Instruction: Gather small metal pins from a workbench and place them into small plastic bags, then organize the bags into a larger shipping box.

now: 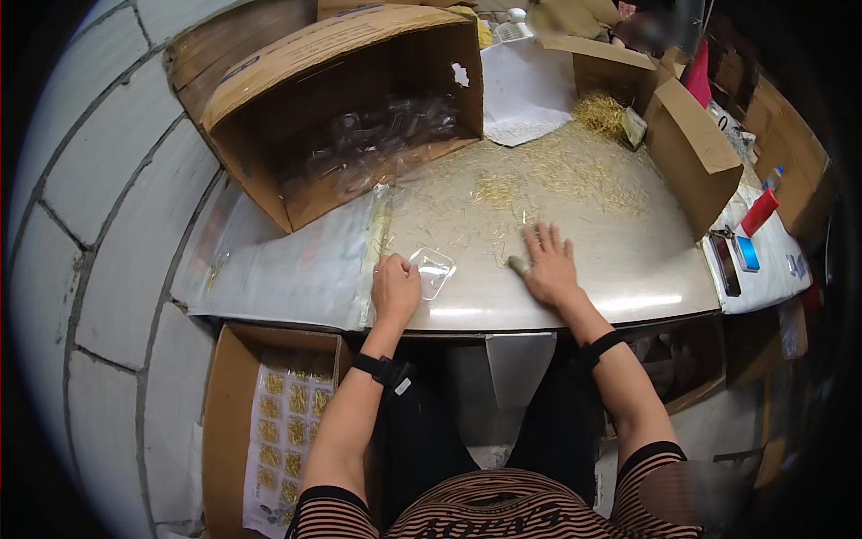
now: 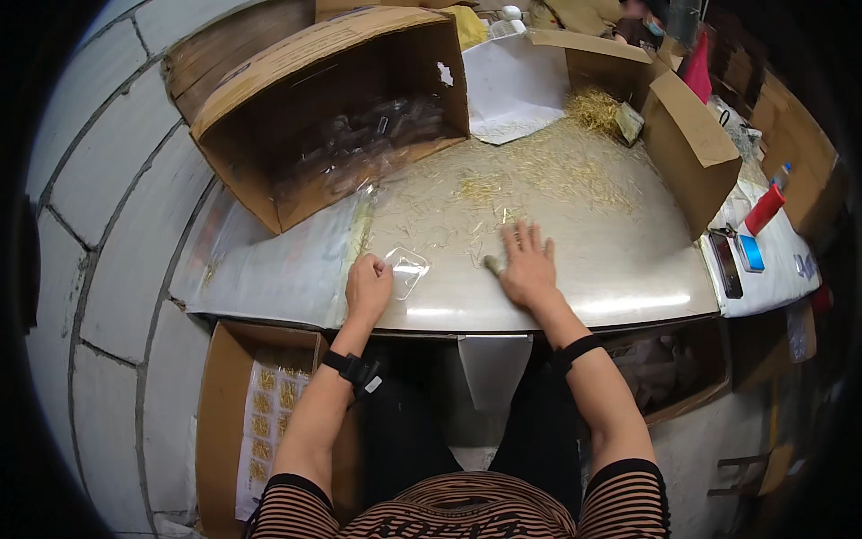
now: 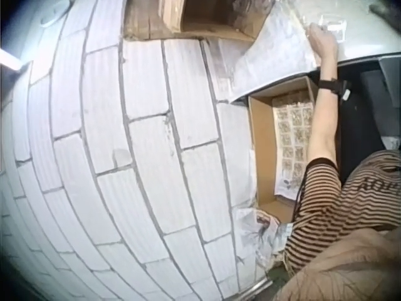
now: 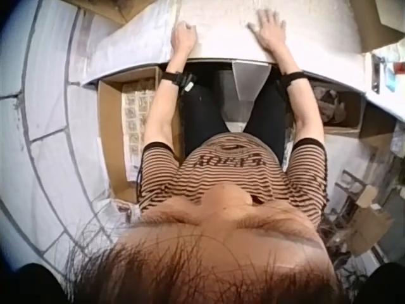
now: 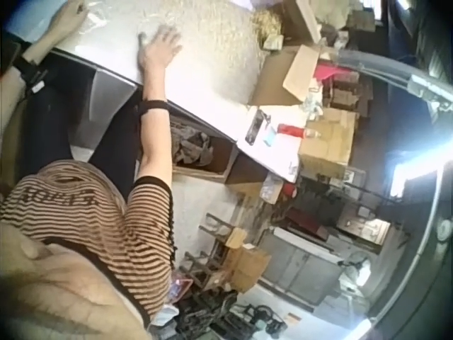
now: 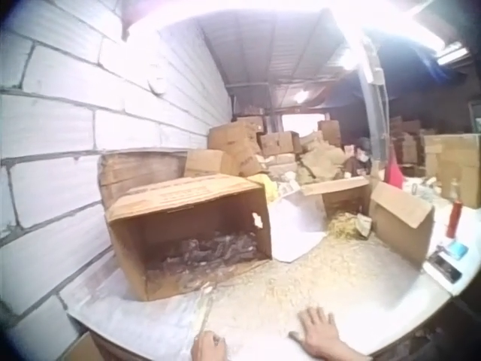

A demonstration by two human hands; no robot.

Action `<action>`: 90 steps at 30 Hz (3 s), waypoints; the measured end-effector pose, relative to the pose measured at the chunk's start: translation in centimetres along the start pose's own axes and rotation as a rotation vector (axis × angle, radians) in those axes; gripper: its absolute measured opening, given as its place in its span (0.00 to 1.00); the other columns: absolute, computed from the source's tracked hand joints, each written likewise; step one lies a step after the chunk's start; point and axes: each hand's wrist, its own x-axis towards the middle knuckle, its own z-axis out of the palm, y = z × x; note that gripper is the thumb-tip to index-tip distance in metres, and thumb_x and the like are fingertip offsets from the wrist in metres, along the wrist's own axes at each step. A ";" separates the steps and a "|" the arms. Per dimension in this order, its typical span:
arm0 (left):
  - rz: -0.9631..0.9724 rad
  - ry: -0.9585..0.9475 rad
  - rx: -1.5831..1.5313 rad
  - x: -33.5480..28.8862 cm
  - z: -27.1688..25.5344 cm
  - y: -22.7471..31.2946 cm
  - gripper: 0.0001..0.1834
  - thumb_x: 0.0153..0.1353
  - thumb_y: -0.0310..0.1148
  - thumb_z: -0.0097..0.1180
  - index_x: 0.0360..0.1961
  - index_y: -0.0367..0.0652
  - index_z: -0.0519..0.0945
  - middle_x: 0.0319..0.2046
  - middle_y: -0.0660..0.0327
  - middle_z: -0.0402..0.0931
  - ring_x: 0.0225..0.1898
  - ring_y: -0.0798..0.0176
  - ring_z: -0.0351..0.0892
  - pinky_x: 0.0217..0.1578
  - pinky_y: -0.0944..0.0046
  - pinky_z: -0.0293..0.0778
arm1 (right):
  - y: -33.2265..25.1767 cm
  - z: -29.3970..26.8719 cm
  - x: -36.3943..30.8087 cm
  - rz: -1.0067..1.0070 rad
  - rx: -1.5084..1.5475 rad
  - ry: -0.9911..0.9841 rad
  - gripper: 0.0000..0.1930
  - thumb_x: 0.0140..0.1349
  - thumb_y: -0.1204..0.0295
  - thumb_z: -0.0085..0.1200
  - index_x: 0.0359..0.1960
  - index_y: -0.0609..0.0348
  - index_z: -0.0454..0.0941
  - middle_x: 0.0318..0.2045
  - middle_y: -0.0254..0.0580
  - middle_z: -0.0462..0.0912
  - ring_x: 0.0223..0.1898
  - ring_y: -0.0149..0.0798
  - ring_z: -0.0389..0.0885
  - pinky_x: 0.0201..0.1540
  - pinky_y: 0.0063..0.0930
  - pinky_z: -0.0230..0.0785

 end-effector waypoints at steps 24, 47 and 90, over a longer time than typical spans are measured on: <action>-0.881 -0.832 -1.317 -23.6 5.8 -5.2 0.18 0.71 0.42 0.38 0.51 0.40 0.71 0.49 0.53 0.73 0.49 0.49 0.78 0.45 0.50 0.77 | 5.0 0.6 -0.7 -0.069 0.788 0.194 0.26 0.66 0.60 0.44 0.64 0.55 0.60 0.67 0.51 0.56 0.68 0.48 0.53 0.68 0.35 0.49; -0.749 -1.169 -1.486 -23.6 10.7 -2.1 0.28 0.72 0.46 0.29 0.59 0.31 0.63 0.52 0.45 0.73 0.44 0.49 0.81 0.36 0.62 0.82 | 3.0 -1.6 -20.5 -0.108 0.769 0.269 0.19 0.51 0.90 0.49 0.46 0.64 0.76 0.47 0.51 0.79 0.54 0.49 0.75 0.56 0.34 0.67; -0.888 -1.034 -1.379 -24.3 12.0 -4.7 0.17 0.66 0.32 0.47 0.52 0.35 0.70 0.44 0.58 0.74 0.42 0.62 0.79 0.36 0.61 0.81 | -1.6 1.8 -1.9 -0.008 0.391 0.227 0.29 0.65 0.59 0.44 0.65 0.61 0.56 0.65 0.59 0.56 0.68 0.52 0.51 0.68 0.41 0.47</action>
